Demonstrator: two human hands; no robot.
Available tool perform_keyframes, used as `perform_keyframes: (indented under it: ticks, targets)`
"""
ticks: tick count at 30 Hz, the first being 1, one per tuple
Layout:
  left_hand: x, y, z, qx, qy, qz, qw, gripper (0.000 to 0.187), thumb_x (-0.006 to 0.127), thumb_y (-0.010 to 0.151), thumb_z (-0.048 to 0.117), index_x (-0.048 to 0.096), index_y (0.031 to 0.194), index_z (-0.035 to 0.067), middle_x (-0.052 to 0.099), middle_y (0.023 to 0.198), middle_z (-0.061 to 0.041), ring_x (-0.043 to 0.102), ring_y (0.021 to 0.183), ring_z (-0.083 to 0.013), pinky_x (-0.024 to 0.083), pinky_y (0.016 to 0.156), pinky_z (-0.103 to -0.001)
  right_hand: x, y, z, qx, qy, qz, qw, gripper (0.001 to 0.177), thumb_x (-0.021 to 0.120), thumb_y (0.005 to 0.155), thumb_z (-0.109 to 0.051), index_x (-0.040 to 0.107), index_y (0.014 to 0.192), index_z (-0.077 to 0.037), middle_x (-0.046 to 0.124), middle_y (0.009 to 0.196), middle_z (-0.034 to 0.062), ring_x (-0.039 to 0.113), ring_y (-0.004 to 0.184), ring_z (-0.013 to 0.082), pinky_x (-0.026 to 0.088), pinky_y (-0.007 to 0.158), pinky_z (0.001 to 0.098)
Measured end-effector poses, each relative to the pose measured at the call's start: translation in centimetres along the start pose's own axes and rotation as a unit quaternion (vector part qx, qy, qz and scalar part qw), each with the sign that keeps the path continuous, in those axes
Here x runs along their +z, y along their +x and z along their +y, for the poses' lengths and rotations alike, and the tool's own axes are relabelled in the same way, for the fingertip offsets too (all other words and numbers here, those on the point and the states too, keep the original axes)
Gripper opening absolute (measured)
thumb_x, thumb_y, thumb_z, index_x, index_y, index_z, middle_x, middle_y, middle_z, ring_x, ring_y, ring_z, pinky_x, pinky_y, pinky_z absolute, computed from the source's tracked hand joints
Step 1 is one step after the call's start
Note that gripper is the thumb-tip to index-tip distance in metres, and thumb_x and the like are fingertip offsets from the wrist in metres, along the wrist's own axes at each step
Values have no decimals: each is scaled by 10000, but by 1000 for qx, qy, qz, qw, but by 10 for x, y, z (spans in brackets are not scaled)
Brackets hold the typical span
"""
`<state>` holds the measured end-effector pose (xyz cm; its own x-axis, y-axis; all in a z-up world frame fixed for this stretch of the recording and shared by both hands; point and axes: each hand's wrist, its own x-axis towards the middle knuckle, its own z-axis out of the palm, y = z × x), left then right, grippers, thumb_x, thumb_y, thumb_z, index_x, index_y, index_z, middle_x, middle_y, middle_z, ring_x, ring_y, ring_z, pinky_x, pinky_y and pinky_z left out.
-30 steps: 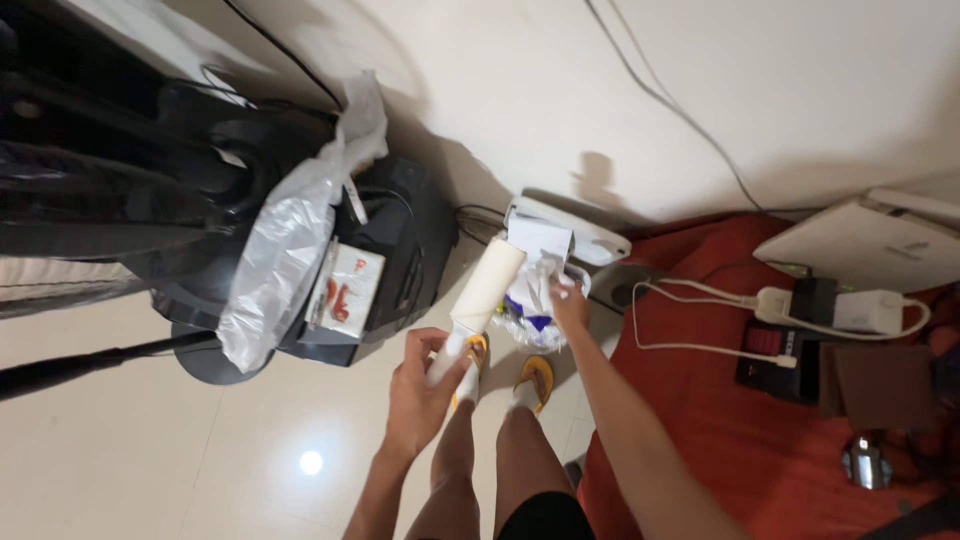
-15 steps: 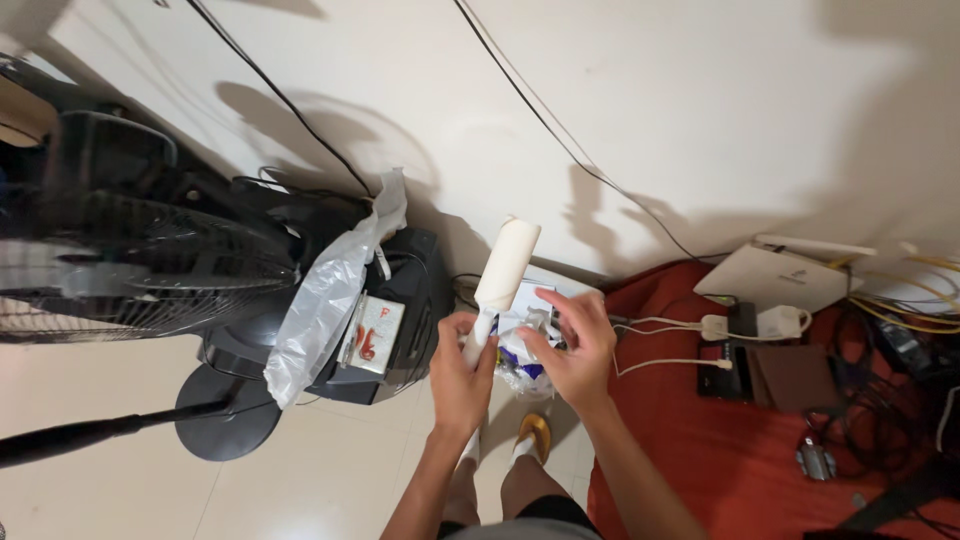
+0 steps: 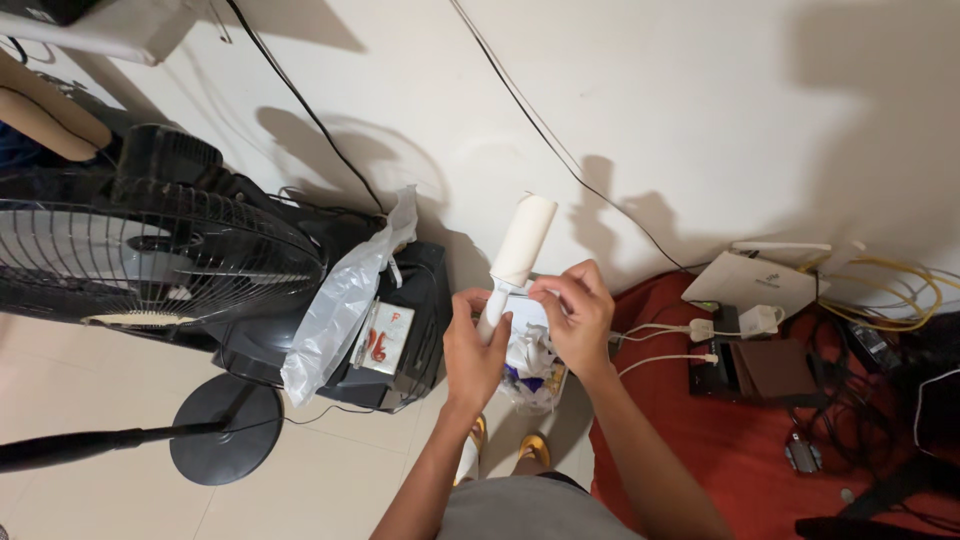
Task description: The person cleans a table with a red tablecloth using a lint roller, moving items like containers and a wallet to clean underneath them, and then removes a used sheet from the lint roller.
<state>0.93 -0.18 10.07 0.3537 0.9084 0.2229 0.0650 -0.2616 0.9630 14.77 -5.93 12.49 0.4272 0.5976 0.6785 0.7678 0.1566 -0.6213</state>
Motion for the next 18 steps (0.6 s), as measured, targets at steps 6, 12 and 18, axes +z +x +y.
perform_keyframes:
  ticks: [6,12,18]
  targets:
    - [-8,2,10,-38,-84,-35,995,323,748,904,97,547,1147,24,722,949,-121,711,842,-170,578,736,-306,-14,0,11,59,30,3,998,81,760,942,-98,705,927,-42,482,875,1,473,616,76,382,536,250]
    - [1,-2,7,-114,-277,-89,950,310,720,956,118,522,1187,61,670,922,-74,517,648,-66,406,539,-216,-24,-3,23,96,111,3,989,131,703,1001,-125,651,935,-24,431,920,-18,430,738,72,370,636,226]
    - [3,-8,16,-196,-444,-141,863,196,607,1016,168,499,1164,98,599,909,-47,386,532,-27,257,408,-191,-29,-4,16,158,257,-12,953,161,649,1037,-160,611,934,-41,450,963,-28,471,779,77,404,702,238]
